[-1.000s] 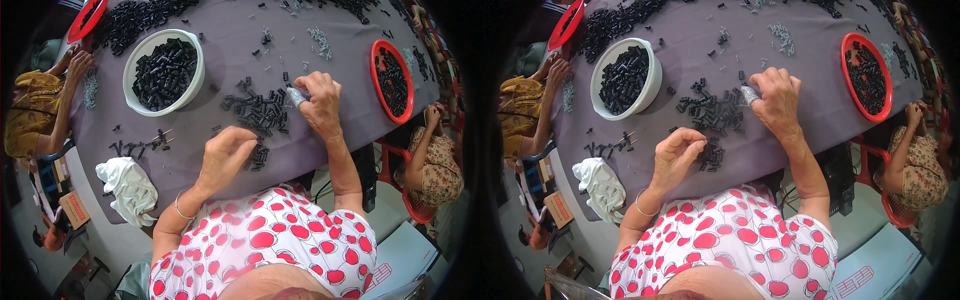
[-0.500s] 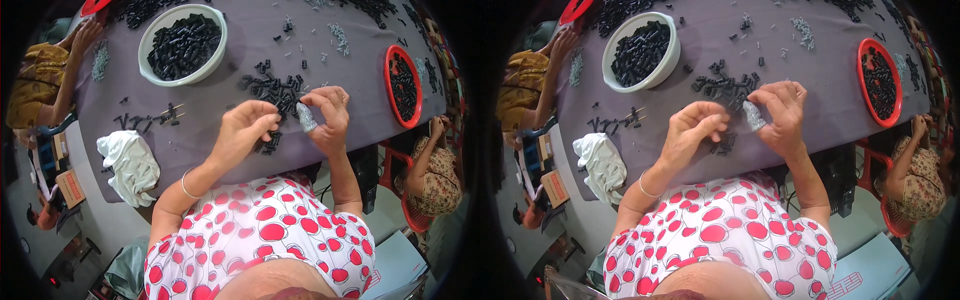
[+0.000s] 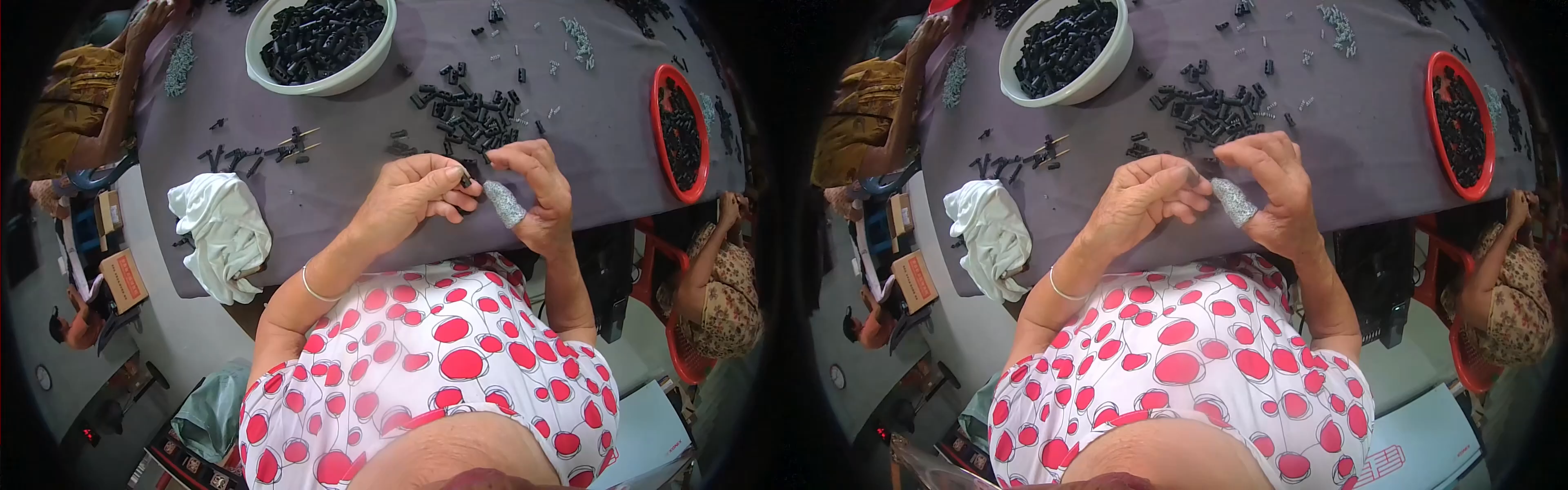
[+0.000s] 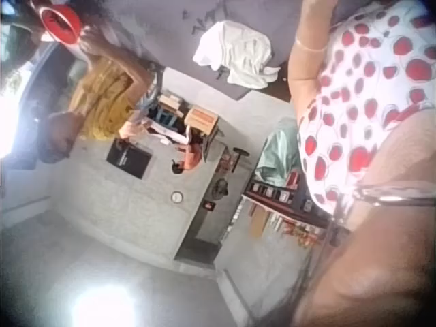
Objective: Assembling small black plastic components by hand.
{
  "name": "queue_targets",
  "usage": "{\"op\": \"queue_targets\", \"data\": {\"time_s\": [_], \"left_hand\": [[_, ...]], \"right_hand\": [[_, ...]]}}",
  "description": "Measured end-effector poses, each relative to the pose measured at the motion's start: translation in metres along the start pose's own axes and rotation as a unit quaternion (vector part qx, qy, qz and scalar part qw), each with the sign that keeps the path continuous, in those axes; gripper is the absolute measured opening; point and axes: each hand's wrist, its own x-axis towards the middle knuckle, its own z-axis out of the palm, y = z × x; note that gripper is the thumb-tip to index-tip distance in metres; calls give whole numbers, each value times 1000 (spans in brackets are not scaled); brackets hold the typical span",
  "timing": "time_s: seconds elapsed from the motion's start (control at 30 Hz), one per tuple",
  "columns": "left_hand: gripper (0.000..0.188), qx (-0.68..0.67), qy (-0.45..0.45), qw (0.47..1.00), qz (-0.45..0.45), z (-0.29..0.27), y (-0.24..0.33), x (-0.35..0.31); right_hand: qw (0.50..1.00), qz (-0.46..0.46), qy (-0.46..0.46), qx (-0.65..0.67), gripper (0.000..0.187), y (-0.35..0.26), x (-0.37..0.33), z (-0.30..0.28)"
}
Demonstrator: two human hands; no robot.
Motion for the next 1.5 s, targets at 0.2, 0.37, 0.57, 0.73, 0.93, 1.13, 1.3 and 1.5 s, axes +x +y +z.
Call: {"op": "queue_targets", "data": {"time_s": [0.2, 0.37, 0.57, 0.73, 0.93, 1.13, 1.3, 1.5], "left_hand": [[26, 22, -67, 996, -60, -2, 5, 2], [29, 100, -46, 990, -93, 1, 7, 3], [23, 115, -52, 990, -65, 0, 8, -4], [18, 133, -26, 990, -50, 0, 15, -4], [20, 158, 26, 986, -43, 2, 19, 4], [23, 167, 32, 985, -32, -1, 16, 2], [19, 189, 48, 981, 15, 0, 10, 2], [19, 236, 70, 967, 59, 3, 2, -3]], "right_hand": [[975, 1, -150, 163, 39, 9, 11, -6], [977, 1, -128, 169, 35, 7, 8, -3], [995, -47, -63, 63, 26, -2, 0, 3], [998, 3, 16, -62, 28, 20, 3, -26], [980, 26, 10, -195, 25, 54, 24, -33], [963, -13, -33, -266, 21, 58, 34, -27], [951, -57, -33, -302, 21, 52, 36, -27], [982, -63, -94, -151, 23, -1, 29, -28]]}}
